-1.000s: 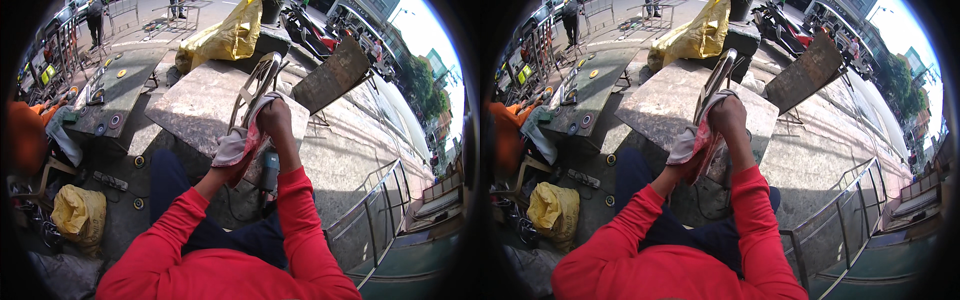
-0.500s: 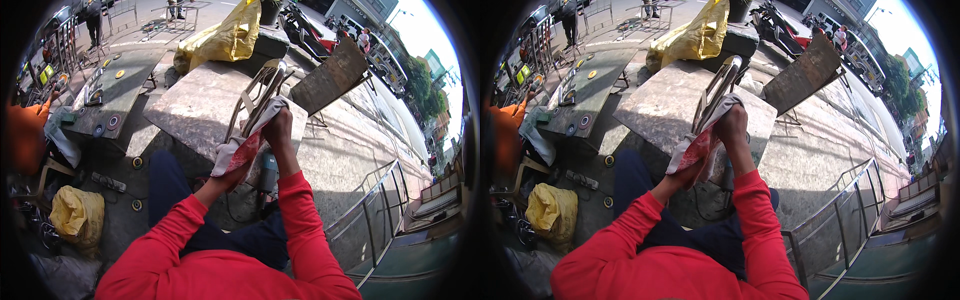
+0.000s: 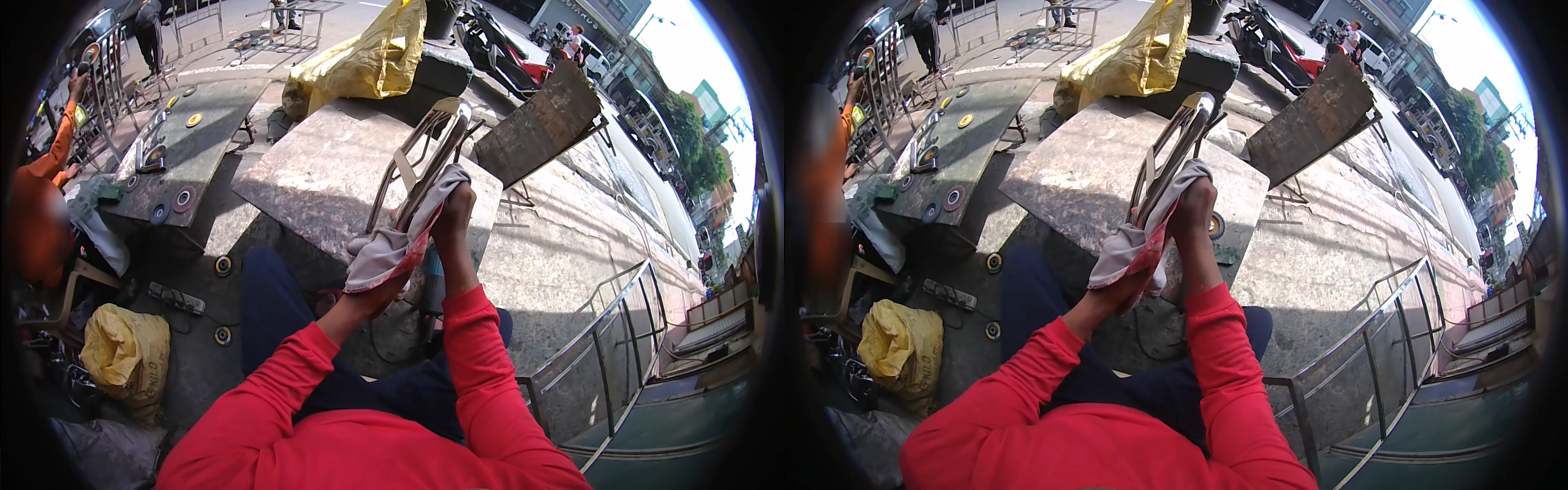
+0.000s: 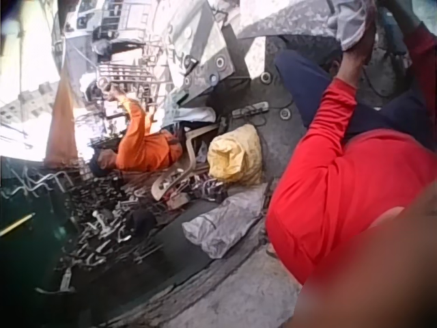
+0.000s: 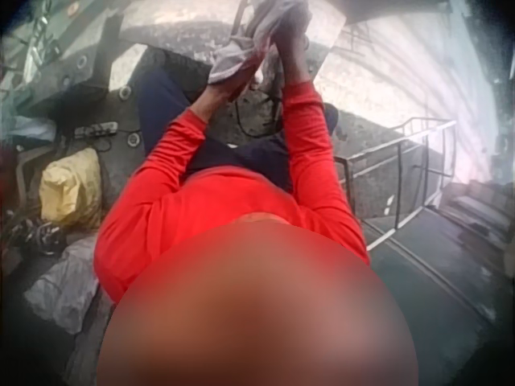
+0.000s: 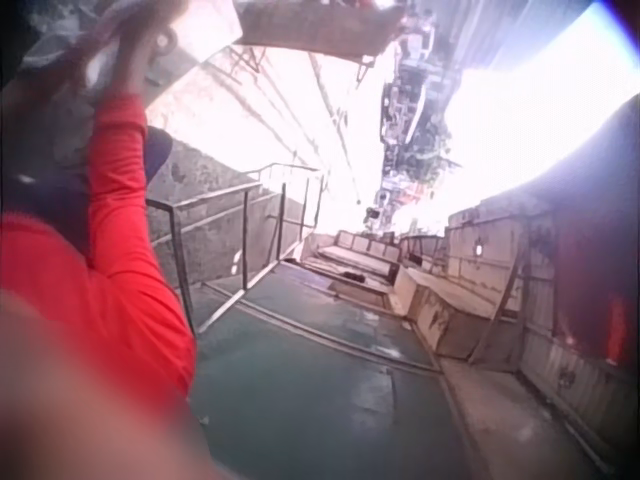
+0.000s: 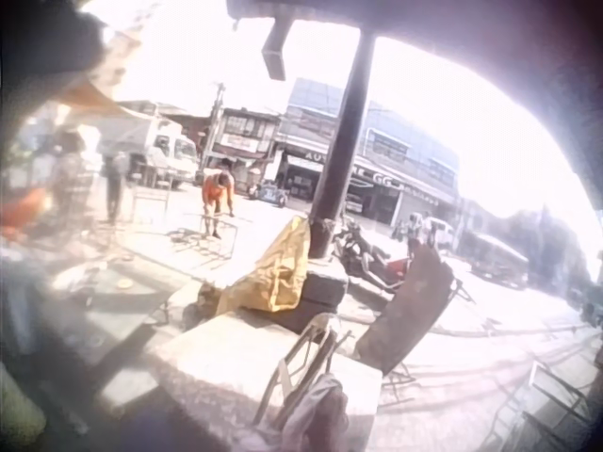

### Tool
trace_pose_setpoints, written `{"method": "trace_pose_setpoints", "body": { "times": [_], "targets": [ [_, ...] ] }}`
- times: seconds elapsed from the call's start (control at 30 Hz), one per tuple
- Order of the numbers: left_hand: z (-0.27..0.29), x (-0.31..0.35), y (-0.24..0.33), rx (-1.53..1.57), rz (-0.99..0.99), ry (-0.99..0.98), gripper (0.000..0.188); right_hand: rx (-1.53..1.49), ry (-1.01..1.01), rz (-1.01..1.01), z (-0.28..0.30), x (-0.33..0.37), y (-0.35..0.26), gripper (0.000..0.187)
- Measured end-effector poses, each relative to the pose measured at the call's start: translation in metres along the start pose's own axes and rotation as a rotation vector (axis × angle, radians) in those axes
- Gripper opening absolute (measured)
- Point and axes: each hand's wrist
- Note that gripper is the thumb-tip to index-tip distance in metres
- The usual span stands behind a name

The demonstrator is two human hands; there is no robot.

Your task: The person sits on the ground and uses a cloth to wipe and polish a curved metal frame. They rotate the frame to access different sides and continue wiping the surface repeatedly.

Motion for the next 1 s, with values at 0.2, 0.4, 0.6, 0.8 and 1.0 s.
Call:
{"method": "trace_pose_setpoints", "body": {
  "times": [0.2,0.4,0.6,0.8,1.0],
  "targets": [
    [-0.012,0.004,-0.020,-0.006,0.156,-0.002,0.025,0.143,-0.001,-0.083,0.009,-0.022,-0.009,0.022],
    [-0.001,0.014,-0.036,0.153,-0.018,-0.004,0.022,-0.136,-0.033,-0.087,-0.017,0.010,-0.013,0.011],
    [0.001,0.007,-0.032,-0.390,-0.130,-0.035,0.030,-0.469,-0.001,-0.111,-0.003,-0.009,-0.008,0.010],
    [0.000,0.007,-0.022,-0.059,0.090,-0.034,0.034,-0.617,-0.088,-0.070,-0.003,-0.021,-0.001,0.013],
    [0.023,0.008,-0.026,-0.373,0.092,-0.058,0.022,-0.911,0.052,-0.287,-0.025,0.015,-0.013,0.018]
  ]
}}
Point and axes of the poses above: each hand's wrist, its own x-axis away from the middle knuckle, its own z-axis out of the back of the hand, y = z × x, and after that the axes turned 12 degrees about -y, right-handed
